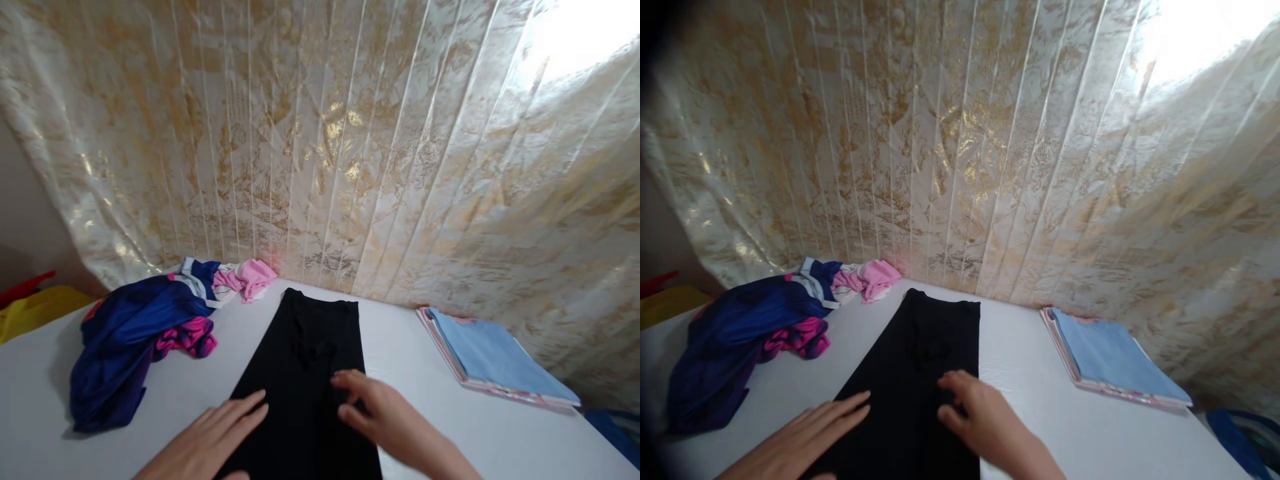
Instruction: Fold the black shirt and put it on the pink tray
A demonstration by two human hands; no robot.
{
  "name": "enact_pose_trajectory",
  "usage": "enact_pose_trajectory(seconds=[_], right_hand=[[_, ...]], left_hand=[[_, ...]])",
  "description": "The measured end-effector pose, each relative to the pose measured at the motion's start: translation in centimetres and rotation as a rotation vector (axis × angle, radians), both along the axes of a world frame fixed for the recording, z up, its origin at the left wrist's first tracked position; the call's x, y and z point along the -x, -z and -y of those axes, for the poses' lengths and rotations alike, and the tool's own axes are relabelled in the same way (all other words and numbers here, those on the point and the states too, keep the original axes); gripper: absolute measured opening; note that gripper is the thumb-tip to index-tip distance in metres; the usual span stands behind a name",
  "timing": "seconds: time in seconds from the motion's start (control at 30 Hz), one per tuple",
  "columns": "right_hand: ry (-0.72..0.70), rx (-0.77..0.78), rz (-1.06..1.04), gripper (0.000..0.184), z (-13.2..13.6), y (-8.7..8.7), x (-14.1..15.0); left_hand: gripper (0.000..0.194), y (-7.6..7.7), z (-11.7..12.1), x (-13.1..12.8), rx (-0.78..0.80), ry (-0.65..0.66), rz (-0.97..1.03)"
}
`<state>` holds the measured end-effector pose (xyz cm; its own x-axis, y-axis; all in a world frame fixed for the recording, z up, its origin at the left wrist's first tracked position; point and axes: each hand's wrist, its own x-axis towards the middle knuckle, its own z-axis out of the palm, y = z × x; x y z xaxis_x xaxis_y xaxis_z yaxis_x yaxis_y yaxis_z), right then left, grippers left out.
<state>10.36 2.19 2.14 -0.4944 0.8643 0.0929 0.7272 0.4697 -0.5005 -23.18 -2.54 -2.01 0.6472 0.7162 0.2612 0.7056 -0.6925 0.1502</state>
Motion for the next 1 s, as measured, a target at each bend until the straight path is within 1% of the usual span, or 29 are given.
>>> enact_pose_trajectory(seconds=[0.03, 0.07, 0.1, 0.17, 0.27, 0.33, 0.4, 0.47, 0.57, 0.7, 0.8, 0.87, 0.93, 1.0], right_hand=[[0.083, 0.012, -0.016, 0.037, -2.0, -1.1, -0.9], [0.144, 0.006, -0.029, 0.035, -4.0, -1.9, -1.7], [0.193, -0.005, -0.039, 0.033, -6.0, -2.3, -2.6], [0.264, -0.032, -0.043, 0.032, -9.9, -2.2, -4.1], [0.319, -0.074, -0.05, 0.036, -14.7, -0.9, -5.4], [0.322, -0.096, -0.058, 0.039, -17.4, -0.1, -5.6], [0.298, -0.102, -0.062, 0.038, -19.6, 0.5, -5.5], [0.254, -0.085, -0.058, 0.03, -21.4, 0.9, -5.5], [0.172, -0.032, -0.043, 0.021, -23.1, 1.3, -6.0], [0.111, 0.043, -0.017, 0.017, -24.7, 1.6, -7.3], [0.128, 0.077, 0.031, 0.014, -25.6, 1.3, -7.7], [0.156, 0.077, 0.074, 0.01, -26.0, 1.0, -7.5], [0.189, 0.057, 0.123, 0.007, -26.1, 0.9, -6.9], [0.22, 0.027, 0.169, 0.008, -26.1, 0.9, -6.3]], left_hand=[[0.062, -1.4, -1.4, -0.2, 0.046, -0.059, -0.001], [0.058, -2.5, -3.1, -0.6, 0.077, -0.085, 0.003], [0.054, -3.3, -5.0, -1.0, 0.099, -0.104, 0.015], [0.048, -4.1, -9.4, -2.0, 0.117, -0.147, 0.06], [0.045, -3.9, -16.6, -3.4, 0.073, -0.174, 0.162], [0.043, -3.6, -21.0, -4.0, 0.054, -0.174, 0.192], [0.038, -3.2, -24.6, -4.2, 0.054, -0.165, 0.197], [0.031, -3.0, -27.3, -4.1, 0.066, -0.156, 0.196], [0.022, -2.8, -29.8, -3.6, 0.11, -0.145, 0.171], [0.018, -2.7, -31.7, -3.0, 0.186, -0.128, 0.101], [0.014, -2.9, -32.9, -3.5, 0.214, -0.142, 0.041], [0.011, -3.0, -33.4, -4.1, 0.201, -0.172, 0.013], [0.008, -3.2, -33.5, -4.8, 0.179, -0.215, -0.012], [0.007, -3.2, -33.3, -5.5, 0.164, -0.263, -0.041]])
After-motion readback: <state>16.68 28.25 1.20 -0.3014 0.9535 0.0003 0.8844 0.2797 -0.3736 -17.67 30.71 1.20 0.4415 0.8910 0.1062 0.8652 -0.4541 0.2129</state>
